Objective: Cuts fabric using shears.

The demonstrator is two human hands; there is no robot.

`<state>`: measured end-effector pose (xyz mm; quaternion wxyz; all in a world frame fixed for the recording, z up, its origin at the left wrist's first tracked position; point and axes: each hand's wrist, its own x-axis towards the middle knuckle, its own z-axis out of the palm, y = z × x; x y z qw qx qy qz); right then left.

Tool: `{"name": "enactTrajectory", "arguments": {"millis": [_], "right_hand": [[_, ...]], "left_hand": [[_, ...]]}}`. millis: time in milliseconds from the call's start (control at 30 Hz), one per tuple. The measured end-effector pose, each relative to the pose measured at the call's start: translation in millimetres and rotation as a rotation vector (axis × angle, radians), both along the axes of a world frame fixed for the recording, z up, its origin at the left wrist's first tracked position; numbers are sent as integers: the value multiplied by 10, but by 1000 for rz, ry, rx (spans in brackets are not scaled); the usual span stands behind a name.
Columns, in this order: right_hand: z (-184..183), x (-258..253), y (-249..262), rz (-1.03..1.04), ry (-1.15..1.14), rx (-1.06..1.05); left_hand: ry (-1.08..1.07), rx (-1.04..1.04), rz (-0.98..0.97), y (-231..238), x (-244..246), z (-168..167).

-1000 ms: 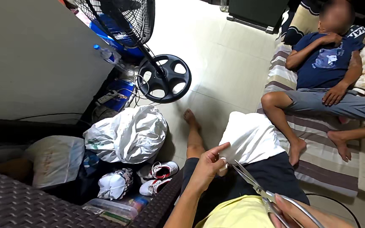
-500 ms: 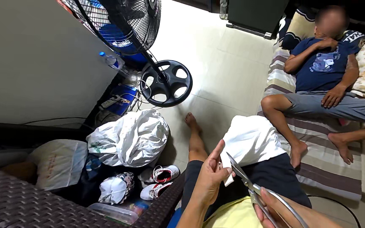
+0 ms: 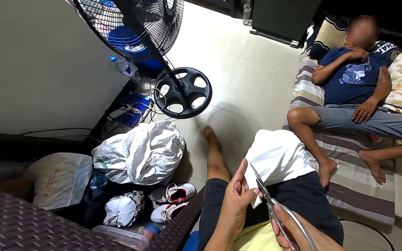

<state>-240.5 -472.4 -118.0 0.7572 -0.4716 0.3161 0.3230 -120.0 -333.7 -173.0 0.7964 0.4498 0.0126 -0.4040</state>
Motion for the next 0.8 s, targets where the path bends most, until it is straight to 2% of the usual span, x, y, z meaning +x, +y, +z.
{"name": "enactTrajectory", "arguments": {"millis": [300,800], "right_hand": [[72,3,16,41,-2,-48],[63,-21,145,-95,41,-101]], "left_hand": [[0,-29,-4,21,-3,-32],[26,-40,6,45,-16,-23]]}}
